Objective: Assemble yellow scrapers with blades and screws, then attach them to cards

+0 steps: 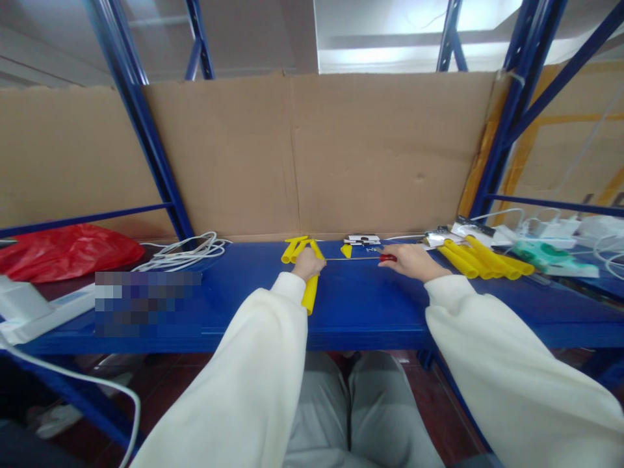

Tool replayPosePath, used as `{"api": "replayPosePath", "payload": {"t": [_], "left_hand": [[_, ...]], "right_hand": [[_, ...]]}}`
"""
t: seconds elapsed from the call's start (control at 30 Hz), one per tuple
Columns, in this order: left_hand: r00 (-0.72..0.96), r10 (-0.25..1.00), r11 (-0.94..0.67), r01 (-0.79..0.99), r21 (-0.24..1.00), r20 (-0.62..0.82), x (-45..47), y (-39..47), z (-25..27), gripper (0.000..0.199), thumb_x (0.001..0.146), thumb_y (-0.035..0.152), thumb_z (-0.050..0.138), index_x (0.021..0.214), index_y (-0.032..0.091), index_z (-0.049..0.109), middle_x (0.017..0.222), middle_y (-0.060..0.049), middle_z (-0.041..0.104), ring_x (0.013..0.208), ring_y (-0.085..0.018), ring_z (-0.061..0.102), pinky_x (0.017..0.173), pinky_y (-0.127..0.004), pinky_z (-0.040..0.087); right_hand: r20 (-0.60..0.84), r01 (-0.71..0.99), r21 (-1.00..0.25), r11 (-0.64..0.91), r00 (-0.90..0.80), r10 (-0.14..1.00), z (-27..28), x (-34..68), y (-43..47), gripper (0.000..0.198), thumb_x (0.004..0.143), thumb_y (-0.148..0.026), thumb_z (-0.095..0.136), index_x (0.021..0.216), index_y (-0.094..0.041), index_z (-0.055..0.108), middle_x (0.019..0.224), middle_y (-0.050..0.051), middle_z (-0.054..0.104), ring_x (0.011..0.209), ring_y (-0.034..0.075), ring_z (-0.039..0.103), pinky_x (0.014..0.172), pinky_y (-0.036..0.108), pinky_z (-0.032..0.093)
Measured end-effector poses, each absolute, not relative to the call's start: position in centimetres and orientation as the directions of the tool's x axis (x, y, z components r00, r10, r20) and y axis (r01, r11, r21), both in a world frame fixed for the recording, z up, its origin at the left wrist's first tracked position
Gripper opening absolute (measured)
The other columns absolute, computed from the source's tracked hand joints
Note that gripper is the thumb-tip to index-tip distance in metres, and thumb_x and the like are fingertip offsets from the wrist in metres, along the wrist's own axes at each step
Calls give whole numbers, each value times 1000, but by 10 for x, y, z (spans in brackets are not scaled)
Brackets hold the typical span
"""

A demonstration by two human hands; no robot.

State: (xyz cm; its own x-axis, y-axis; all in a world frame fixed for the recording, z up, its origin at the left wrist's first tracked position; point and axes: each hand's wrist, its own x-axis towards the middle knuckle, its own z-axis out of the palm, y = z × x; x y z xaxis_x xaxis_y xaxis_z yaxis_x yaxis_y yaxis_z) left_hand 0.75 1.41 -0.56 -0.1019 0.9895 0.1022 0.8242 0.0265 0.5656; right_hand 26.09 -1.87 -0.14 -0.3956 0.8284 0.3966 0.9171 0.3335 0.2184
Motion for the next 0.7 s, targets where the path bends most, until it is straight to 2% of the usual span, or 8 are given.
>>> {"api": "replayPosePath", "payload": {"t": [0.13,0.23,0.33,0.47,0.7], "left_hand": [[-99,990,27,840,541,105,6,17,-7,16,78,15,62,87,4,68,84,-15,73,71,-20,70,55,-21,50],[-110,989,39,839,543,99,5,21,-10,15,78,15,62,86,4,68,82,-14,73,70,-20,70,58,-22,52],[-119,988,48,837,546,96,5,23,-11,16,78,17,64,88,6,67,84,-14,73,70,-19,70,60,-23,53],[-123,988,52,841,539,96,6,22,-10,18,78,17,64,92,5,67,88,-15,73,71,-19,70,62,-24,54],[-107,988,38,865,499,109,6,18,-7,18,78,14,61,90,4,69,84,-15,73,69,-20,70,58,-22,52]], "right_hand": [[359,921,228,317,-382,852,-4,259,-18,29,94,-42,48,98,-19,65,101,10,73,89,25,68,68,29,41],[357,922,237,305,-375,856,-4,257,-19,28,91,-42,53,103,-18,62,98,10,73,87,25,68,66,29,41],[363,925,240,295,-367,856,-3,256,-20,25,90,-35,56,108,-18,59,95,10,73,85,25,68,64,28,40],[388,916,253,311,-390,835,-1,257,-21,19,92,-32,53,103,-19,62,95,10,73,86,24,68,66,28,40],[355,920,171,352,-391,849,-2,259,-21,26,93,-38,49,97,-20,67,104,9,73,92,24,67,71,28,43]]}}
